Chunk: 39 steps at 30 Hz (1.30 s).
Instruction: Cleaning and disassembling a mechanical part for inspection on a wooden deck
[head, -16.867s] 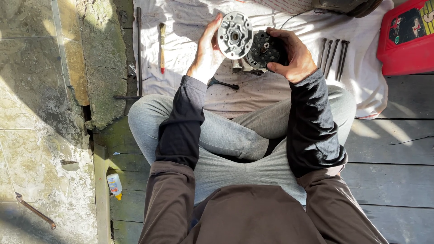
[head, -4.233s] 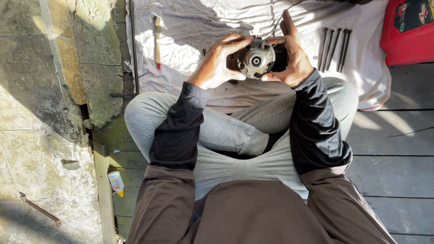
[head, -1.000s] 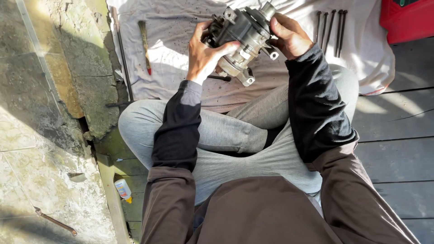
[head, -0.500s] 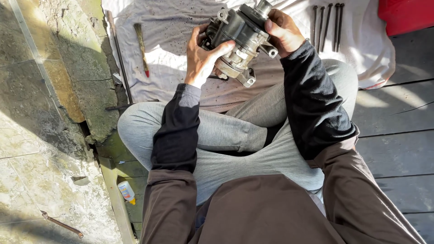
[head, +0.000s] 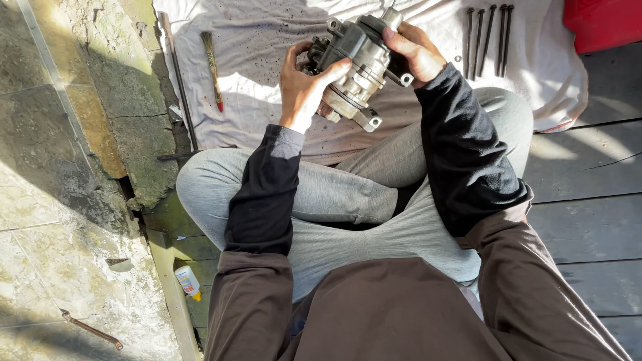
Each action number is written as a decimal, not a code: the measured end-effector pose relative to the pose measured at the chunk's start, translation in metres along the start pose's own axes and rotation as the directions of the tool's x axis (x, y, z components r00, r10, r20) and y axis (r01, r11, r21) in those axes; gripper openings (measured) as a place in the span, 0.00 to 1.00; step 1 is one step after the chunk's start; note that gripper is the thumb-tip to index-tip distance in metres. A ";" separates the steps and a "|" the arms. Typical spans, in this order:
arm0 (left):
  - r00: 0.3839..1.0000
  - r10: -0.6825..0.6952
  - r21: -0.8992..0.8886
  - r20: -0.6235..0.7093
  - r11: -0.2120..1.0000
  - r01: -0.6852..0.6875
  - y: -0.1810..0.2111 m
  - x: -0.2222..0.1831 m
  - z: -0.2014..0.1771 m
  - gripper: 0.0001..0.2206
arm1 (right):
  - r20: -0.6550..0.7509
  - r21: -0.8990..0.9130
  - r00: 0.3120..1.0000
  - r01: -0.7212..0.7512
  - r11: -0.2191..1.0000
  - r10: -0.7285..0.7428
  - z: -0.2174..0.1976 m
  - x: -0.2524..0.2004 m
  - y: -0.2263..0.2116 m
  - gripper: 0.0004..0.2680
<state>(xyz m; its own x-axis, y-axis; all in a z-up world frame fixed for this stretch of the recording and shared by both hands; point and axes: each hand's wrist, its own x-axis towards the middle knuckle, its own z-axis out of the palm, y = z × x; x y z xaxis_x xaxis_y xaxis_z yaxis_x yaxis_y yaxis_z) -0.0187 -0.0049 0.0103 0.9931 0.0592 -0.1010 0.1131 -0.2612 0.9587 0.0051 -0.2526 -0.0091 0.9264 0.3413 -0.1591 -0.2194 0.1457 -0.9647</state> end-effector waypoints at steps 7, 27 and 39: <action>0.976 -0.071 -0.329 0.205 0.934 0.137 -0.006 0.008 0.002 0.41 | 0.037 -0.166 0.973 0.229 0.959 -0.226 0.001 -0.003 -0.019 0.23; 0.987 -0.030 -0.015 0.159 0.999 0.033 -0.027 0.021 0.017 0.49 | 0.074 -0.111 0.954 0.298 0.948 -0.291 -0.017 0.014 0.025 0.23; 0.967 -0.165 0.016 0.192 0.986 0.165 -0.047 0.027 0.017 0.55 | 0.062 -0.118 0.983 0.180 0.977 -0.174 -0.035 0.025 0.062 0.36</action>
<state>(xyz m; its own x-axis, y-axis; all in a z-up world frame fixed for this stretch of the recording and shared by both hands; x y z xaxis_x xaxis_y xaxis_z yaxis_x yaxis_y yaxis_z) 0.0034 -0.0079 -0.0417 0.9479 -0.0842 -0.3071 0.2761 -0.2633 0.9244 0.0250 -0.2675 -0.0797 0.9298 0.3673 0.0241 -0.0114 0.0941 -0.9955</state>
